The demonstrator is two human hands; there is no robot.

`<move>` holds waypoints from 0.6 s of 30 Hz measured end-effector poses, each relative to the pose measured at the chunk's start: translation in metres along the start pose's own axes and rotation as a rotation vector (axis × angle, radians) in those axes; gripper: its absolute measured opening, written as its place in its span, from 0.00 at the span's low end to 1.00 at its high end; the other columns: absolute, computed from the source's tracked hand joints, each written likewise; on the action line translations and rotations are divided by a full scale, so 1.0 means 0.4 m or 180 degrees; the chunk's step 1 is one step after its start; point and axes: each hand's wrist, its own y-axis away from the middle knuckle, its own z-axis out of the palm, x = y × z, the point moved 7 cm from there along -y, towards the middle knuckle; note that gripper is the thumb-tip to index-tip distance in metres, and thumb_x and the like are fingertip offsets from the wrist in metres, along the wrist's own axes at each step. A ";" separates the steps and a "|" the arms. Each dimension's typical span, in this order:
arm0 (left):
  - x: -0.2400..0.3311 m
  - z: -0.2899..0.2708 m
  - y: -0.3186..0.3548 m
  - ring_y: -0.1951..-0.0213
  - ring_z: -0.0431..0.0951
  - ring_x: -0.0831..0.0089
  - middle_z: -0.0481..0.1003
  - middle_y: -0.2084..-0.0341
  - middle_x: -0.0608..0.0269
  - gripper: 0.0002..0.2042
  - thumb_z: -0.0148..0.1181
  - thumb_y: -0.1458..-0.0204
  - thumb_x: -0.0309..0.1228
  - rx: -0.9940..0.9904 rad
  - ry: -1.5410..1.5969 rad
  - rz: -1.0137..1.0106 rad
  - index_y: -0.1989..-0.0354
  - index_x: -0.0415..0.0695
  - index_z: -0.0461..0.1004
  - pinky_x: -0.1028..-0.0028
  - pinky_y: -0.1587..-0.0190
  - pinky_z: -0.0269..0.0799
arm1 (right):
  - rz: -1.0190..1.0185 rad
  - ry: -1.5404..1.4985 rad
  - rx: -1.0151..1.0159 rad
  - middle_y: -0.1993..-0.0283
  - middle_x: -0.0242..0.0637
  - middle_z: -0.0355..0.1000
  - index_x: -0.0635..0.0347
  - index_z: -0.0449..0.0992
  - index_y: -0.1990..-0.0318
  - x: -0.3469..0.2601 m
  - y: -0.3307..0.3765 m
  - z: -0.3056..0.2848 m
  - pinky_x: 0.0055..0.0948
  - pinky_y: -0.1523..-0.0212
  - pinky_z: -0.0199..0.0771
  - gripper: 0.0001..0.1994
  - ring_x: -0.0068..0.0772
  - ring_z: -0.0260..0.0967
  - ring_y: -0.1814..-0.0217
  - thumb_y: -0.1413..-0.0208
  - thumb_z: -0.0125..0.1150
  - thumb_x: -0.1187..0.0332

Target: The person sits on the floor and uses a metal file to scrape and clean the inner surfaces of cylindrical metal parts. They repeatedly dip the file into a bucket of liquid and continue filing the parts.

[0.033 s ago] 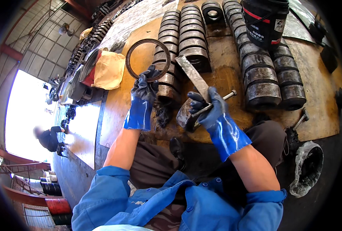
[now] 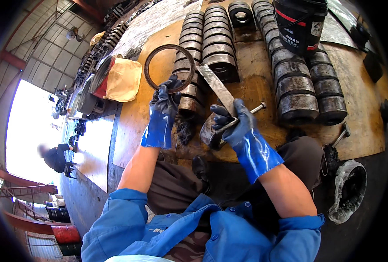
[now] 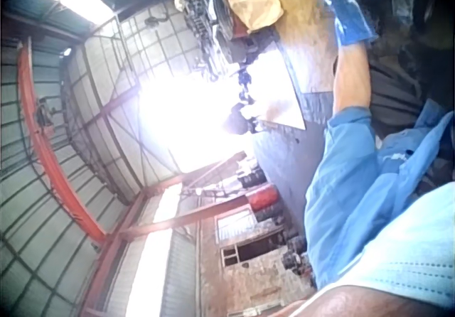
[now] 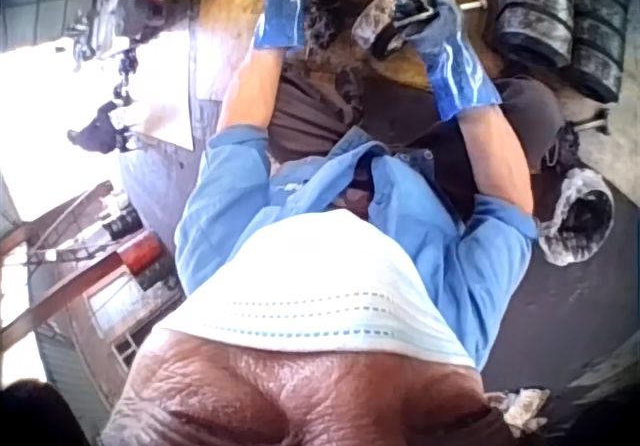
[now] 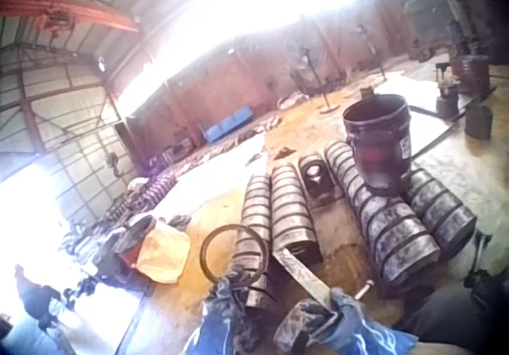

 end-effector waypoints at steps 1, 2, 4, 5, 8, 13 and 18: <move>-0.006 0.014 -0.002 0.45 0.71 0.69 0.69 0.45 0.61 0.14 0.52 0.40 0.38 -0.0183 0.0260 0.0072 0.51 0.44 0.71 0.71 0.54 0.72 | 0.0080 -0.0084 0.0048 0.59 0.50 0.75 0.65 0.61 0.43 0.005 0.005 0.010 0.37 0.72 0.72 0.26 0.34 0.70 0.76 0.35 0.38 0.50; -0.009 0.015 0.001 0.45 0.71 0.69 0.69 0.45 0.61 0.14 0.52 0.40 0.38 -0.0190 0.0260 0.0069 0.51 0.44 0.71 0.71 0.54 0.72 | 0.0073 -0.0087 0.0049 0.59 0.50 0.75 0.65 0.61 0.43 0.006 0.004 0.012 0.37 0.72 0.72 0.26 0.34 0.70 0.76 0.35 0.38 0.50; -0.008 0.042 0.021 0.48 0.73 0.69 0.71 0.46 0.61 0.13 0.52 0.40 0.38 0.0000 -0.0441 -0.0063 0.53 0.44 0.72 0.72 0.55 0.72 | -0.0161 -0.0016 0.0034 0.59 0.51 0.75 0.65 0.61 0.44 -0.014 0.003 0.004 0.38 0.71 0.73 0.25 0.35 0.71 0.75 0.35 0.39 0.51; -0.006 0.047 0.019 0.50 0.74 0.68 0.72 0.48 0.59 0.13 0.54 0.41 0.37 -0.0098 -0.0571 0.0071 0.54 0.42 0.73 0.72 0.56 0.74 | -0.0179 -0.0045 0.0041 0.60 0.52 0.75 0.64 0.61 0.44 -0.024 -0.004 -0.007 0.37 0.72 0.74 0.23 0.36 0.71 0.76 0.35 0.41 0.54; -0.003 0.005 -0.005 0.50 0.75 0.67 0.72 0.48 0.57 0.12 0.55 0.42 0.35 -0.0490 -0.0948 0.0177 0.55 0.41 0.74 0.73 0.58 0.75 | -0.0463 0.0267 0.0031 0.62 0.53 0.75 0.64 0.62 0.45 -0.048 -0.006 0.000 0.36 0.75 0.75 0.22 0.38 0.71 0.78 0.36 0.43 0.54; 0.018 0.038 -0.002 0.51 0.74 0.70 0.71 0.48 0.53 0.11 0.57 0.43 0.32 -0.0834 -0.1287 0.0595 0.57 0.38 0.75 0.77 0.57 0.73 | -0.0781 0.0850 -0.0053 0.66 0.49 0.75 0.65 0.66 0.46 -0.086 0.018 0.000 0.27 0.77 0.74 0.24 0.32 0.70 0.77 0.37 0.46 0.52; 0.026 0.036 -0.004 0.68 0.71 0.86 0.74 0.60 0.67 0.13 0.51 0.44 0.18 -0.0844 -0.1037 0.0751 0.51 0.32 0.71 0.88 0.68 0.65 | -0.1357 0.1634 -0.0167 0.67 0.47 0.76 0.65 0.67 0.46 -0.091 0.039 0.019 0.24 0.80 0.72 0.23 0.26 0.70 0.81 0.36 0.43 0.53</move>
